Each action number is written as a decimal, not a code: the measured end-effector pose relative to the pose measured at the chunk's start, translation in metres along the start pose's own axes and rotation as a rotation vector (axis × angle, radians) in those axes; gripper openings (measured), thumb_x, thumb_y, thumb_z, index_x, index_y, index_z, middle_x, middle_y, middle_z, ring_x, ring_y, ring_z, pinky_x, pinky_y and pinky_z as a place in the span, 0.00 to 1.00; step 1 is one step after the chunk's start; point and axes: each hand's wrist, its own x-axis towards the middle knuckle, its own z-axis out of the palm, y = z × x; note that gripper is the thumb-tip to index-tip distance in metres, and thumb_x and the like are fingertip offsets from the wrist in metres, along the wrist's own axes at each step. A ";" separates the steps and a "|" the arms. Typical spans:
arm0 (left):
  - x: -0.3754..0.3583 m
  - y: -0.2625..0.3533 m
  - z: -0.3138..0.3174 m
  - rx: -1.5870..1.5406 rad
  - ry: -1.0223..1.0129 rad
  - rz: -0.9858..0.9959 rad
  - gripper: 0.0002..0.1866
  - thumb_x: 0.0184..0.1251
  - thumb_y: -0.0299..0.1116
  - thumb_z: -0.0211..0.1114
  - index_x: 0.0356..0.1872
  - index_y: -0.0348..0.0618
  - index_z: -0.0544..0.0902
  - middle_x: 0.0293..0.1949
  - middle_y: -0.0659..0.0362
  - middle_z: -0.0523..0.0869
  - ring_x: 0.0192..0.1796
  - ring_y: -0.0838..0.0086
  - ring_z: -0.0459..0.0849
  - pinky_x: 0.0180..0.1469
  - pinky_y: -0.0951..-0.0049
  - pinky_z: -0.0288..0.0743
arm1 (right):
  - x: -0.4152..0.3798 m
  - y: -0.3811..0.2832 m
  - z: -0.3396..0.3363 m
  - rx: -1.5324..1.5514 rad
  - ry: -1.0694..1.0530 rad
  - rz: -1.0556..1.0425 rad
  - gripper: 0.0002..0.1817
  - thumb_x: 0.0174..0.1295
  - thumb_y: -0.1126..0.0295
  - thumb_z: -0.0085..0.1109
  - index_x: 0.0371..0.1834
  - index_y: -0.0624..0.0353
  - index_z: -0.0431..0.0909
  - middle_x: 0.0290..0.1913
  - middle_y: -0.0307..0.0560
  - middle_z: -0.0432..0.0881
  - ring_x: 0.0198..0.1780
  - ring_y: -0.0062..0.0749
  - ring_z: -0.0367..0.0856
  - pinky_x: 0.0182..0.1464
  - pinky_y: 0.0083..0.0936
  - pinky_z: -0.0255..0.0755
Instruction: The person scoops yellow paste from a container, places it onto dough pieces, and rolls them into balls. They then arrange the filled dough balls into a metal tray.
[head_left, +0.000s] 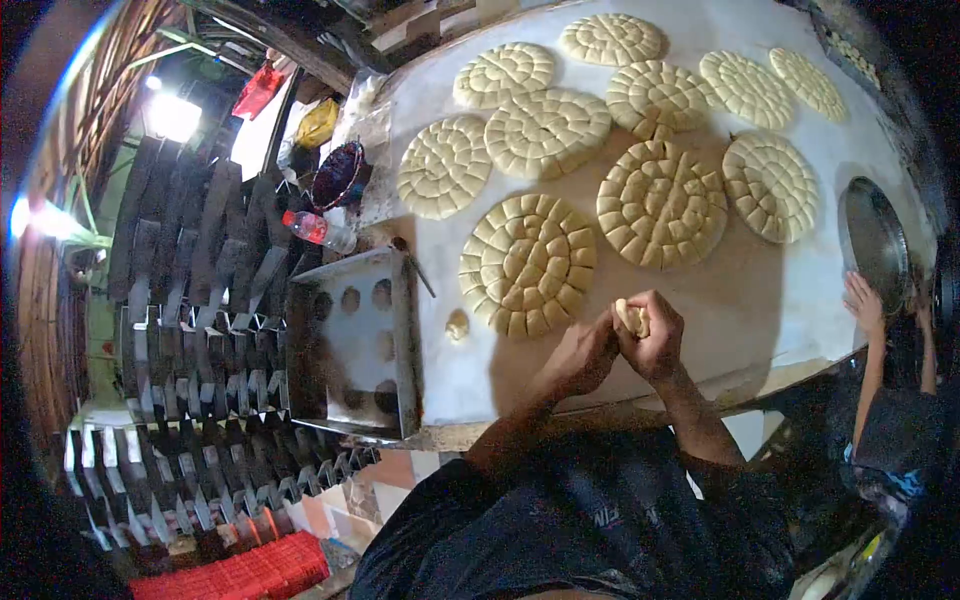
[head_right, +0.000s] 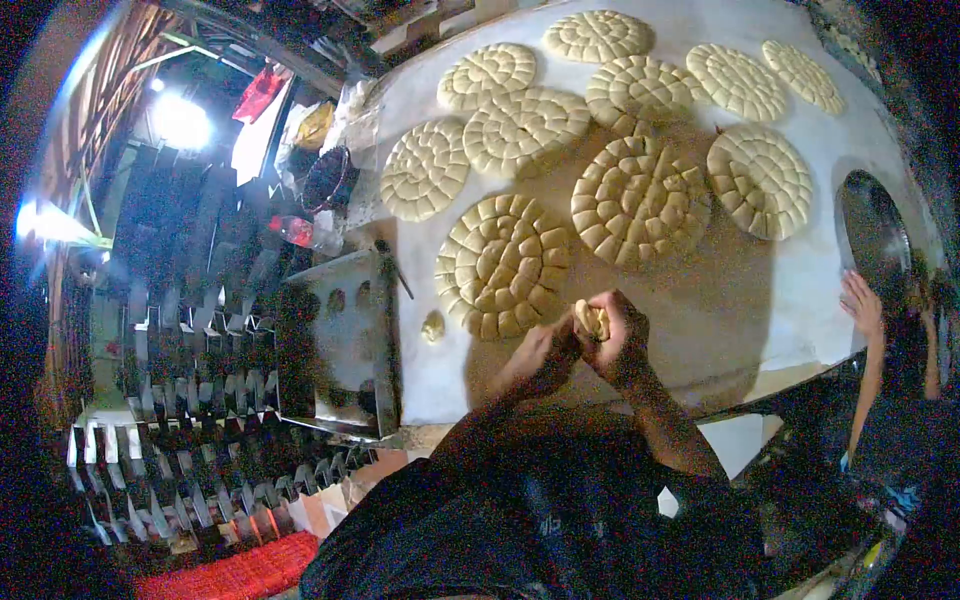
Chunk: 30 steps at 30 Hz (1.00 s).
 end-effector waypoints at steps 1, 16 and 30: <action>0.000 -0.002 -0.004 -0.013 -0.025 -0.024 0.12 0.62 0.27 0.59 0.46 0.37 0.72 0.30 0.43 0.79 0.33 0.46 0.80 0.33 0.54 0.72 | -0.004 0.008 0.002 -0.034 -0.014 0.010 0.13 0.54 0.68 0.65 0.34 0.60 0.71 0.25 0.51 0.75 0.26 0.49 0.76 0.30 0.35 0.70; -0.005 -0.131 -0.189 0.134 0.700 -0.134 0.20 0.71 0.33 0.49 0.63 0.46 0.68 0.47 0.47 0.82 0.47 0.66 0.80 0.52 0.61 0.72 | -0.069 0.109 -0.103 0.412 0.032 0.782 0.11 0.61 0.65 0.61 0.37 0.58 0.70 0.27 0.39 0.74 0.25 0.21 0.74 0.23 0.23 0.70; -0.170 -0.034 -0.031 0.129 0.055 0.225 0.26 0.63 0.42 0.63 0.60 0.42 0.71 0.54 0.44 0.78 0.49 0.50 0.81 0.60 0.58 0.71 | -0.113 -0.105 0.056 0.027 -0.652 -0.032 0.16 0.53 0.69 0.70 0.42 0.58 0.77 0.38 0.36 0.80 0.40 0.30 0.80 0.42 0.30 0.76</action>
